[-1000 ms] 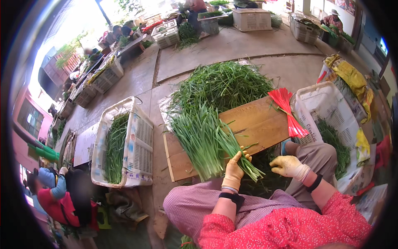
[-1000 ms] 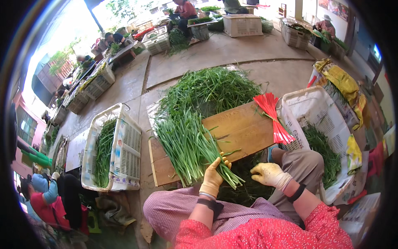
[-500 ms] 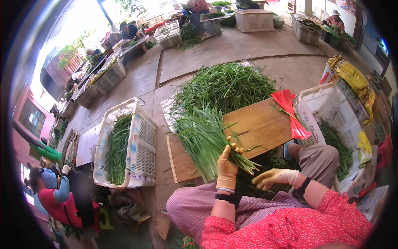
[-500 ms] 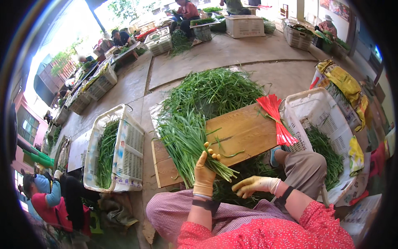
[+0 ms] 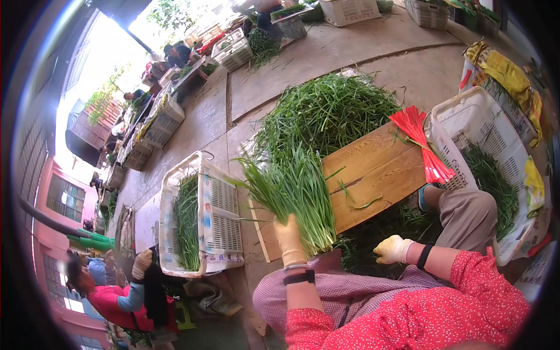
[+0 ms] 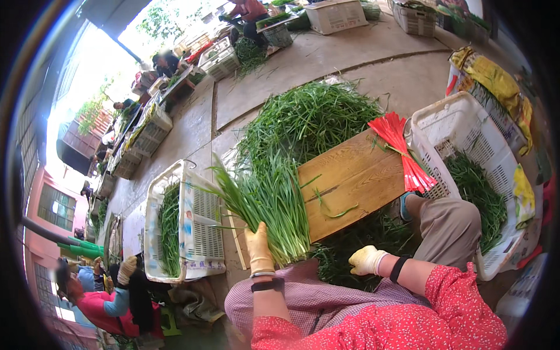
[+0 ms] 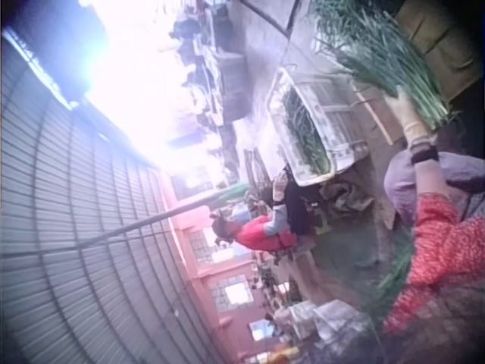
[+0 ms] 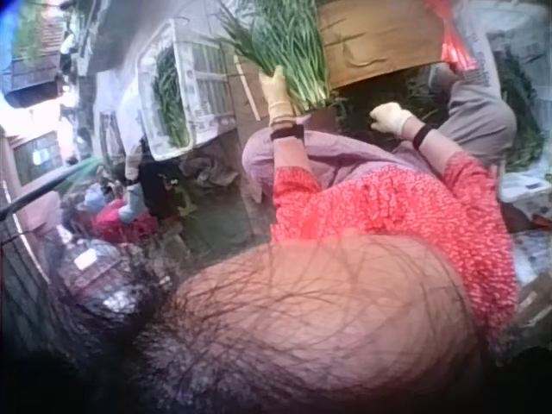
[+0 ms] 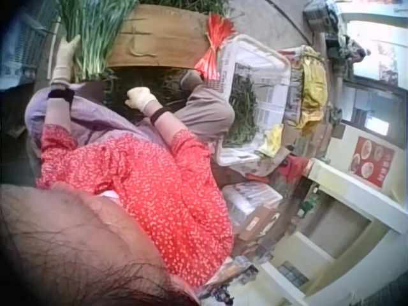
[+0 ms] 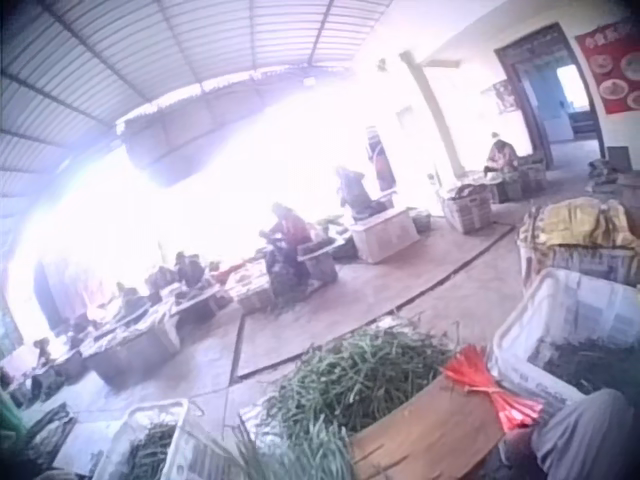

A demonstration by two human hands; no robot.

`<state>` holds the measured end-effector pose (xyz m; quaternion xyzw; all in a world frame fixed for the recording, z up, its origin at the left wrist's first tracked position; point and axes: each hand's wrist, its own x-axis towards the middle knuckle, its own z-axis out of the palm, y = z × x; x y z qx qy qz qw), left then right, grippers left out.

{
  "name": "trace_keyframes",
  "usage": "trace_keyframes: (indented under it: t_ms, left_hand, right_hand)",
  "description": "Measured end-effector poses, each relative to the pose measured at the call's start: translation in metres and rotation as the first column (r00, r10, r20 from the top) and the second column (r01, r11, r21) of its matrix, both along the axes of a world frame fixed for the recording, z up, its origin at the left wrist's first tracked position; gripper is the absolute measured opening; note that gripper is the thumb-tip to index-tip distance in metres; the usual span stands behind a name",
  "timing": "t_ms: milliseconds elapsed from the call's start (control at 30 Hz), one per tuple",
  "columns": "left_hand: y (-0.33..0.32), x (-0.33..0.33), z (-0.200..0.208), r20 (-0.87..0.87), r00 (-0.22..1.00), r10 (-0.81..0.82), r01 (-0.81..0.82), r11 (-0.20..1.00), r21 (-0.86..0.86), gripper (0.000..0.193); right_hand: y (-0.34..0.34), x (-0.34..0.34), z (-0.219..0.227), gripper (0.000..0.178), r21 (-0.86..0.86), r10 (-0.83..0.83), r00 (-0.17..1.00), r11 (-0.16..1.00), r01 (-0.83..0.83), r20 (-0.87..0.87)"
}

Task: The person gathers green leafy vegetables, aligns them into bundles, and ties them with red rubber bands. Bundles are placed into a white plastic basket. The person repeats this process continuously.

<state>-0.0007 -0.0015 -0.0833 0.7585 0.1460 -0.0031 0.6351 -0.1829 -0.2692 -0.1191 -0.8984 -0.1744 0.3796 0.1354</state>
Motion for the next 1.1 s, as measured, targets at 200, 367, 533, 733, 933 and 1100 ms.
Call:
trace_keyframes:
  t_ms: [200, 367, 533, 733, 933, 1100]
  left_hand:
    - [0.001, -0.006, -0.09, -0.093, 0.996, 0.012, 0.03, 0.896, 0.442, 0.107]
    - [-0.006, -0.007, -0.091, -0.077, 0.997, 0.016, 0.024, 0.866, 0.499, 0.109]
    - [0.007, -0.009, -0.083, -0.076, 0.995, 0.068, -0.018, 0.851, 0.524, 0.109]
    - [-0.012, -0.006, -0.064, -0.165, 0.984, -0.058, 0.127, 0.887, 0.444, 0.105]
    - [0.014, -0.004, -0.105, -0.047, 0.999, -0.016, 0.03, 0.953, 0.3, 0.097]
    - [-0.016, -0.012, -0.068, -0.101, 0.992, 0.075, 0.012, 0.745, 0.667, 0.095]
  right_hand:
    - [-0.014, 0.043, 0.026, 0.034, 0.208, -0.256, 0.895, 0.96, 0.19, 0.364]
    - [-0.041, 0.096, -0.014, 0.059, 0.22, -0.327, 0.668, 0.945, 0.242, 0.668]
    - [-0.023, 0.142, -0.029, 0.073, 0.135, -0.226, 0.775, 0.974, 0.181, 0.591]
    - [-0.024, 0.061, -0.03, 0.058, 0.224, 0.308, 0.734, 0.819, -0.528, 0.605]
    - [-0.076, 0.033, 0.056, 0.046, 0.208, 0.069, 0.892, 0.962, -0.178, 0.446]
    - [-0.215, -0.024, 0.168, 0.034, 0.499, -0.593, 0.529, 0.803, 0.327, 0.607]
